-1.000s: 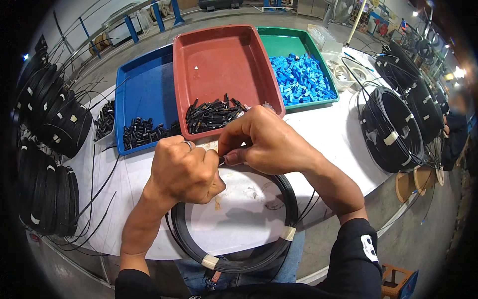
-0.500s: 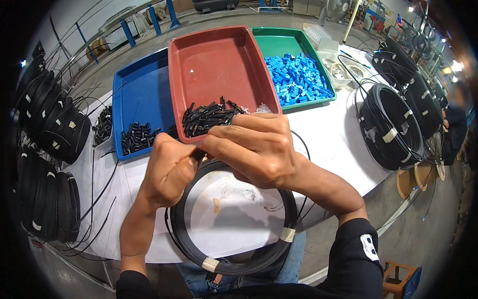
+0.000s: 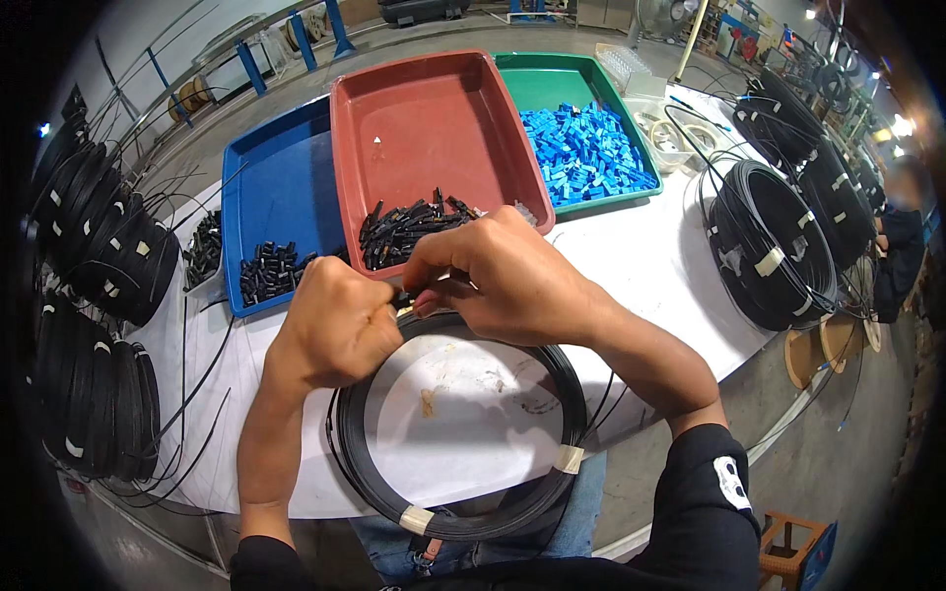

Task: Manually attaching plastic connectors and components to a coiled length of black cable.

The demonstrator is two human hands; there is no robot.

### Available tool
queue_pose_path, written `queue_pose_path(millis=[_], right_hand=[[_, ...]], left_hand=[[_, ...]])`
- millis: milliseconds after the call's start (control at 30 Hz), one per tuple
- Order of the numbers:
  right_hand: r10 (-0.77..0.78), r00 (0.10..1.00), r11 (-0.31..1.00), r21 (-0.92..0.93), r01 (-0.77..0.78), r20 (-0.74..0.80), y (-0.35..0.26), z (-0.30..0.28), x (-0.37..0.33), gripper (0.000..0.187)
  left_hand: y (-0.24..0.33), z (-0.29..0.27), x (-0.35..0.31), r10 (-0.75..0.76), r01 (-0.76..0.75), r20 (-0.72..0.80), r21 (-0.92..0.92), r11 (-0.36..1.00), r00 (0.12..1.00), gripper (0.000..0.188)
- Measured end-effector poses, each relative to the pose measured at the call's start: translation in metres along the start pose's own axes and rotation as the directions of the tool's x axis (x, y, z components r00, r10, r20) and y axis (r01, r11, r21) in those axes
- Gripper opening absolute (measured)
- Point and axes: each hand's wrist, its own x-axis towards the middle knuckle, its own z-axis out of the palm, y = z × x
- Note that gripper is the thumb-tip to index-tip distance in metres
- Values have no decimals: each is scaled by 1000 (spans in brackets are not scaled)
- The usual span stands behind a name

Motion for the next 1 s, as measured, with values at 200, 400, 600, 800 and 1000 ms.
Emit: queue_pose_path(millis=[200,400,600,800,1000], right_hand=[[-303,927,947,-179,267,-221,13,8,2,21],[-591,768,755,-504,420,-246,6,13,-4,24],[-359,908,914,-279,295,-217,-5,6,-7,24],[-51,997,998,-43,48,-57,-8,0,-8,20],[-274,952,960,-97,263,-134,-1,0,-2,22]], left_hand=[[-15,1,0,-147,208,158,-512,833,976,39],[-8,5,1,-152,202,134,-612,765,979,35],[7,-2,0,-13,5,-40,-214,977,999,25],[25,-4,-1,-39,41,55,-42,998,998,26],[1,-5,5,-36,72,98,-389,919,995,31]])
